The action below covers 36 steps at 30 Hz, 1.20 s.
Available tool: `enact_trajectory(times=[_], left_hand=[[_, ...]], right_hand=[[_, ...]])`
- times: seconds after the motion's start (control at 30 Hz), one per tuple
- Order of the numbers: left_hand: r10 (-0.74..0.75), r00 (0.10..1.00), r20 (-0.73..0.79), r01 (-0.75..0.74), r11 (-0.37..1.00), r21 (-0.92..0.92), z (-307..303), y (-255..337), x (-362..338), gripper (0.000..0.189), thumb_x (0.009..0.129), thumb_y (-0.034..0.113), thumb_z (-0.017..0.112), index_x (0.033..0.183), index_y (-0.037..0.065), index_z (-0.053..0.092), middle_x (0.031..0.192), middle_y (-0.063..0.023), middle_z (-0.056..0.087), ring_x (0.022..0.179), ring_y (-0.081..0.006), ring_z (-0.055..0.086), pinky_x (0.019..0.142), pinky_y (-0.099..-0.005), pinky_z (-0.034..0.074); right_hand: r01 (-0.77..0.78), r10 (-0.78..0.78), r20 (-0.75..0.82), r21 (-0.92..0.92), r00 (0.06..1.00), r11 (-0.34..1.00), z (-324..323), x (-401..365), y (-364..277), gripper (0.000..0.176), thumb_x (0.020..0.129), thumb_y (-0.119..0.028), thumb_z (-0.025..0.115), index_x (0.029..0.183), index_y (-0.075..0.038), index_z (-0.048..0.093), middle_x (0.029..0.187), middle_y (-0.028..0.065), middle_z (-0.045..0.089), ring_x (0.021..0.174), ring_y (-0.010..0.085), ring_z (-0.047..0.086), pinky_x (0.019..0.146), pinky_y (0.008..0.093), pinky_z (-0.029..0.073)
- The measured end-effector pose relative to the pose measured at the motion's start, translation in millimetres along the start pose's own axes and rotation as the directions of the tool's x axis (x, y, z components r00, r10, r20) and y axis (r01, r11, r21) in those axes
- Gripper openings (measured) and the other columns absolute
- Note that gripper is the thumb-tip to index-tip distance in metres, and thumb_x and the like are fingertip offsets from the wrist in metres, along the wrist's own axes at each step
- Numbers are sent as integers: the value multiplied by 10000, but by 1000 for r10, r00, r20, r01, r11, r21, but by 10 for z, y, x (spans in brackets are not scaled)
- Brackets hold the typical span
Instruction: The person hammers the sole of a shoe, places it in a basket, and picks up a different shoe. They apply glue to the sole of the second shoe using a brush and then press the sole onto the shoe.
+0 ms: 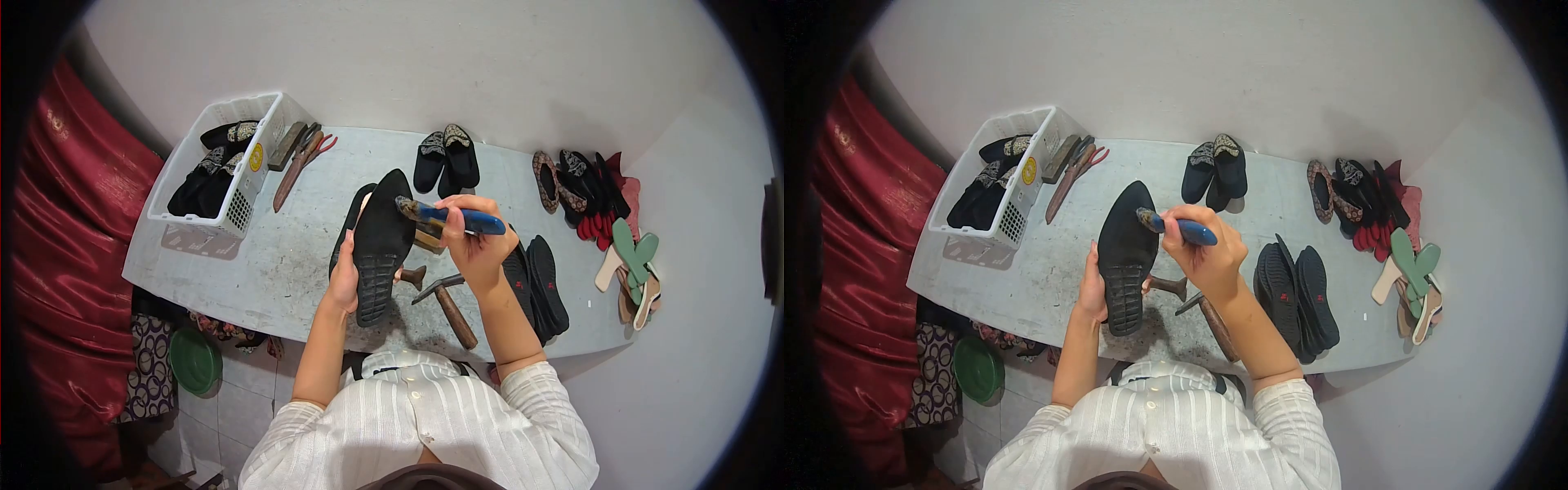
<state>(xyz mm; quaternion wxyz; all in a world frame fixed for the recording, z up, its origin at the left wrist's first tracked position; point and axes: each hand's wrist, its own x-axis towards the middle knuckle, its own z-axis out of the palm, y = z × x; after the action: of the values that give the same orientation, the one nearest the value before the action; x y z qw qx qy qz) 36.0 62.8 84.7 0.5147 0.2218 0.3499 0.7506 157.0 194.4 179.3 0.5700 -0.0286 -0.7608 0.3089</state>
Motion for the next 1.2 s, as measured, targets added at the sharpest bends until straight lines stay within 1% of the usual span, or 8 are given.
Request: enact_trajectory(times=[0.23, 0.53, 0.6, 0.7, 0.83, 1.0, 1.1, 1.2], left_hand=[[-21, 1000, -11, 21, 1000, 6, 82, -6, -53, 757, 911, 613, 145, 1158, -22, 474, 856, -158, 600, 679, -226, 592, 615, -333, 494], [-35, 997, -64, 36, 999, 13, -27, -19, -33, 752, 913, 611, 150, 1164, -22, 471, 857, -166, 598, 681, -231, 593, 620, -347, 495], [-12, 1000, 10, 13, 999, -48, -33, -24, -24, 749, 913, 611, 150, 1167, -17, 470, 866, -170, 597, 694, -234, 594, 626, -353, 497], [-62, 998, -25, 60, 993, -99, 44, -1, -28, 750, 910, 616, 147, 1169, -9, 472, 867, -170, 597, 703, -237, 594, 629, -353, 499], [-53, 998, 19, 55, 995, -84, 69, 15, -21, 751, 908, 620, 154, 1177, -6, 469, 879, -165, 596, 705, -241, 596, 632, -357, 501], [-7, 1000, -5, 6, 995, -99, -15, 39, 11, 712, 914, 610, 177, 1080, 17, 535, 840, -126, 618, 670, -208, 618, 614, -311, 520], [7, 987, -161, -27, 992, -125, 25, 83, 24, 724, 901, 633, 194, 1057, 21, 547, 836, -124, 622, 666, -209, 618, 614, -306, 518], [41, 983, -182, -74, 982, -175, 108, 135, 56, 733, 890, 651, 204, 1058, 24, 544, 838, -129, 622, 700, -219, 622, 652, -326, 522]], right_hand=[[61, -31, -141, 215, 990, 975, 109, 76, 3, 105, 802, -12, 649, 872, 18, 577, 733, 87, 652, 577, 116, 616, 515, 212, 488], [-123, 121, -29, -80, 992, 989, -38, 15, 43, 155, 823, -44, 646, 919, 29, 549, 827, 129, 652, 562, 120, 614, 503, 206, 487], [-79, 151, -190, 340, 970, 937, -43, 82, -51, 144, 843, -64, 631, 930, 22, 557, 854, 113, 655, 581, 100, 618, 494, 191, 485], [-10, 101, -189, 430, 977, 903, 58, 136, -94, 156, 857, -84, 619, 962, 17, 564, 883, 104, 655, 621, 92, 625, 501, 185, 493], [28, -28, 7, 23, 1000, 999, 123, 49, 46, 189, 811, -52, 664, 966, 12, 577, 879, 125, 656, 632, 133, 639, 535, 223, 507], [-27, 18, 81, 108, 997, 994, 70, -200, 35, 178, 779, -47, 685, 923, 1, 592, 834, 96, 674, 709, 206, 666, 606, 266, 520], [226, -240, 244, 84, 940, 971, 44, -354, -5, 150, 854, -89, 617, 946, 13, 559, 909, 169, 651, 638, 145, 643, 549, 237, 518], [174, -221, 285, 181, 933, 968, 49, -376, -28, 170, 850, -119, 628, 941, 7, 559, 875, 168, 655, 657, 179, 658, 576, 261, 532]])
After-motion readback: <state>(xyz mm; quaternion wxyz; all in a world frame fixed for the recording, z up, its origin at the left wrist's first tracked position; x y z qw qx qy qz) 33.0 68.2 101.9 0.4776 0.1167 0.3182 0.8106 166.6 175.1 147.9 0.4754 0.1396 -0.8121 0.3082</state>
